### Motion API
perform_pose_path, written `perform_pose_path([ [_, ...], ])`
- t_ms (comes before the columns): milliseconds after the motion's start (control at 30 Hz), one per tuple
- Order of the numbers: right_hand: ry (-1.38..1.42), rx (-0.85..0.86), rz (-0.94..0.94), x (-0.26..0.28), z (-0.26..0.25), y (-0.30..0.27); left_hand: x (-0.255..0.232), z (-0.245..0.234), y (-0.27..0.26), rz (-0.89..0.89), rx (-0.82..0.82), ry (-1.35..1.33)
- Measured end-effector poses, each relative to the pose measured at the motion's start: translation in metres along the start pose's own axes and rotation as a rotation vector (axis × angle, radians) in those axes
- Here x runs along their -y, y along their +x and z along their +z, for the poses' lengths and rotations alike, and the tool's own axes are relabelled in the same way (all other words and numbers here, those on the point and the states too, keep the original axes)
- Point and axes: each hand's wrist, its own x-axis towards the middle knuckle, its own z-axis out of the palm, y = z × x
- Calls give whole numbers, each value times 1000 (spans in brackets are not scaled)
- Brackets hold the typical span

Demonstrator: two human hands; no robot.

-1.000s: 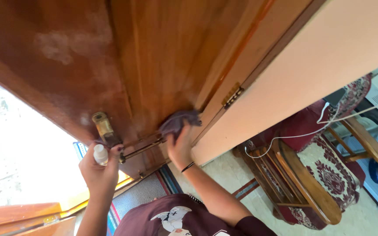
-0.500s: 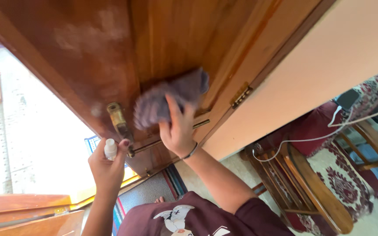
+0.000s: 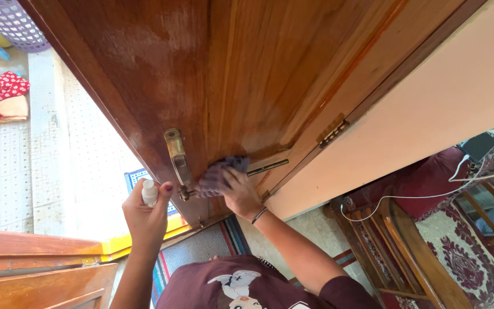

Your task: The person sprays a cleaning solution onto a wooden door and wipes the surface with a cloth. They clean the door panels, the handle, and the latch area, then close the door and wipe the other side.

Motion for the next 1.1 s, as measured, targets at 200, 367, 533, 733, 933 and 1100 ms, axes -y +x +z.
perform_pose_path([
  [200, 526, -249, 192, 50, -83, 89, 8, -2, 3, -10, -10, -55],
  [367, 279, -146, -14, 100, -94, 141, 15, -8, 1, 34, -47, -158],
  [533, 215, -179, -9, 105, -60, 133, 19, -23, -4, -39, -97, -121],
  [733, 238, -176, -6, 93, -26, 96, 16, -31, -3, -48, -144, -123],
  [933, 326, -95, 76, 84, 1, 51, 13, -28, -2, -28, -130, -120],
  [1100, 729, -102, 383, 67, -4, 21, 13, -30, 0, -33, -133, -131],
])
